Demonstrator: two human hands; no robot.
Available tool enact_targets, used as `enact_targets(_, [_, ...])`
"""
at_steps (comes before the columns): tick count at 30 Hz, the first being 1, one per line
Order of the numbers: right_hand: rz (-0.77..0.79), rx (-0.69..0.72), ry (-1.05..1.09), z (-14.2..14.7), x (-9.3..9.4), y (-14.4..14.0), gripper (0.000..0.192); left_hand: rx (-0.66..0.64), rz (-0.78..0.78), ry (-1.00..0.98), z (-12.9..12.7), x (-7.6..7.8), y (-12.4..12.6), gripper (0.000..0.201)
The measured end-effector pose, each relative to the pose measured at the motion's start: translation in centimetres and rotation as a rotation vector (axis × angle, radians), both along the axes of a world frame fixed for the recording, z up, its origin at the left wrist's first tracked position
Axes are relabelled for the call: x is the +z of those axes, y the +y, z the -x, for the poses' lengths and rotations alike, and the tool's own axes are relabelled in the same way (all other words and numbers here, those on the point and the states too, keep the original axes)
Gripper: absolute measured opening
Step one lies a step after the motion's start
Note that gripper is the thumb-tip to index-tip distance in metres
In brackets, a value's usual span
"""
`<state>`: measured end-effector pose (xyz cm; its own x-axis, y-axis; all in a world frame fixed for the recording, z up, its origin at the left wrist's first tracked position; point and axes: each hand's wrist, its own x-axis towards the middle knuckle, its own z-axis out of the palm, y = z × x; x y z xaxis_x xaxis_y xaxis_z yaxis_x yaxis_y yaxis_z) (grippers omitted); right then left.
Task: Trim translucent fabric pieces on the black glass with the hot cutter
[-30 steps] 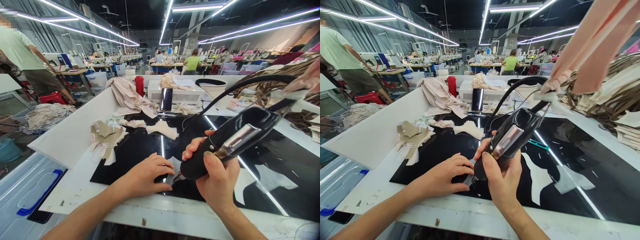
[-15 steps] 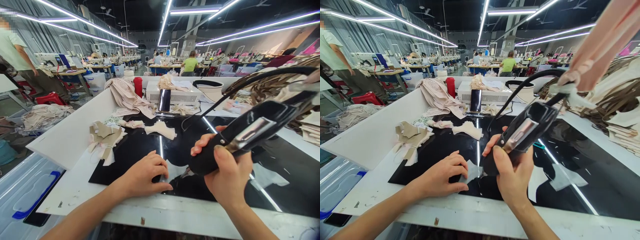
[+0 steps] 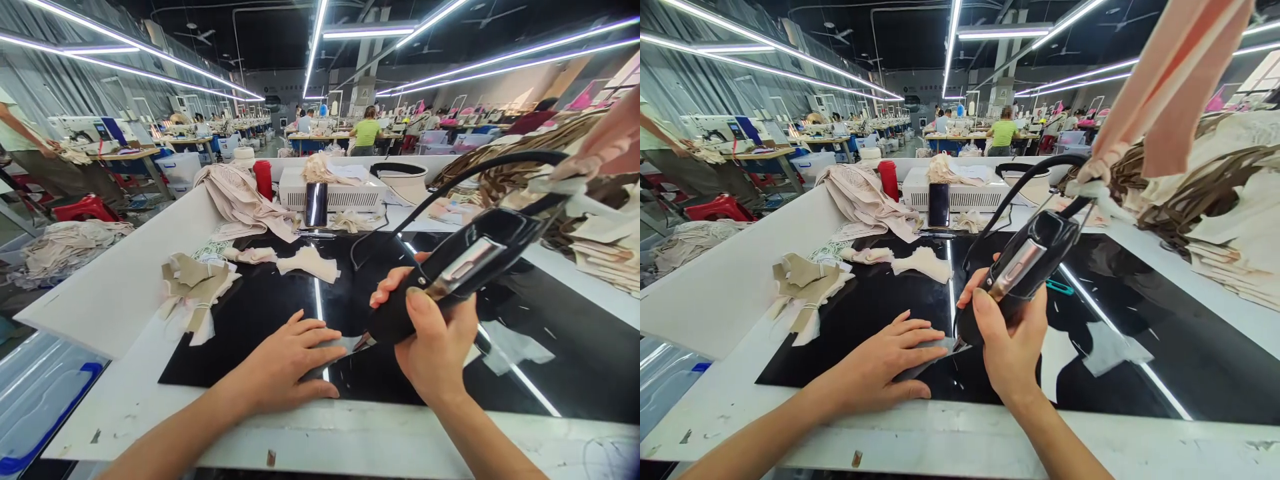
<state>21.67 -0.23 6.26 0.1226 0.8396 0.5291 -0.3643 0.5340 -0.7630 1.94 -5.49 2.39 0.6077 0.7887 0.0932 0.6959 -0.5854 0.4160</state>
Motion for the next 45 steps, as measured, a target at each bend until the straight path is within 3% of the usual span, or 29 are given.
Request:
enact_targets(15, [-0.028, 0.004, -0.047, 0.0, -0.4, 0.4, 0.032, -0.008, -0.001, 0.05, -0.2, 0.2, 0.0, 0.055])
enact_targets(22, [-0.019, -0.135, 0.021, -1.1, 0.2, 1.1, 0.031, -0.005, -0.008, 0.066, -0.1, 0.2, 0.0, 0.054])
enact_targets(36, [-0.039, -0.117, -0.043, -1.2, -0.5, 1.6, 0.032, -0.006, 0.023, 0.031, 0.0, 0.3, 0.0, 0.054])
enact_targets(39, [-0.042, -0.112, -0.043, -1.2, -0.4, 1.7, 0.034, 0.06, 0.003, -0.057, 0.2, 0.0, 0.2, 0.045])
enact_targets(45, [-0.047, -0.167, -0.17, -2.2, 0.5, 1.6, 0.029, 0.324, -0.09, -0.202, 0.5, -1.5, 0.8, 0.031])
